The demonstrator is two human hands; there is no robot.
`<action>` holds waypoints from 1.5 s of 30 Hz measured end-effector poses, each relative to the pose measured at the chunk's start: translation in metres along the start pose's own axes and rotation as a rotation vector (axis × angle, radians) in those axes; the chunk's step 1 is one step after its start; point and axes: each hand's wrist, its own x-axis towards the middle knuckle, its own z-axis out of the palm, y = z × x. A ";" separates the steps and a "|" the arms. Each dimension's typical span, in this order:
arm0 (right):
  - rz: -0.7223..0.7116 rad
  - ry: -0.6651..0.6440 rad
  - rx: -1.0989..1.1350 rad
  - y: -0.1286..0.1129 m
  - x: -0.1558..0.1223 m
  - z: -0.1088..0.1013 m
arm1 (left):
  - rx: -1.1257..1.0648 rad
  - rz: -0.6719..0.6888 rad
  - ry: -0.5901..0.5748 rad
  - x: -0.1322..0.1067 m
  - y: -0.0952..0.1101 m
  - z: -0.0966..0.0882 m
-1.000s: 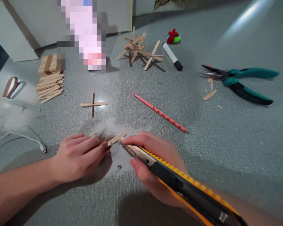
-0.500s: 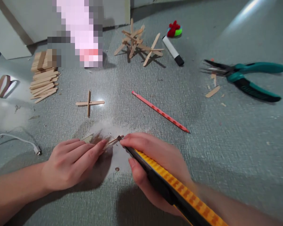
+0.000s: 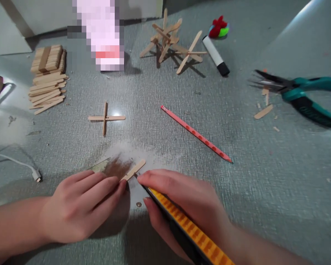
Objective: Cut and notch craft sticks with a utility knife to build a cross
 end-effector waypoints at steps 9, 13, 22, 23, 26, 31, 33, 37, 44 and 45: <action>0.008 -0.035 -0.033 -0.005 -0.002 0.005 | -0.102 -0.105 0.007 -0.003 0.013 0.007; 0.022 -0.041 -0.022 -0.010 -0.001 0.005 | -0.161 -0.156 0.009 -0.006 0.018 0.012; -0.016 -0.086 0.032 -0.012 0.000 0.006 | -0.248 -0.304 0.031 0.001 0.022 0.012; -0.013 -0.090 0.023 -0.012 0.000 0.006 | -0.259 -0.318 0.032 0.001 0.021 0.013; -0.014 -0.084 -0.009 -0.013 -0.001 0.005 | -0.288 -0.358 0.024 0.001 0.021 0.013; -0.004 -0.070 -0.013 -0.011 -0.008 0.006 | -0.302 -0.340 0.018 0.001 0.020 0.013; 0.012 -0.075 0.008 -0.013 -0.010 0.006 | -0.295 -0.316 0.014 0.001 0.020 0.013; 0.040 -0.101 0.060 -0.018 -0.006 0.008 | -0.289 -0.320 0.025 0.002 0.021 0.014; -0.014 -0.109 0.102 -0.017 0.003 0.009 | -0.272 -0.336 0.007 0.003 0.024 0.015; -0.016 -0.108 0.100 -0.017 0.003 0.009 | -0.273 -0.346 0.005 0.003 0.024 0.015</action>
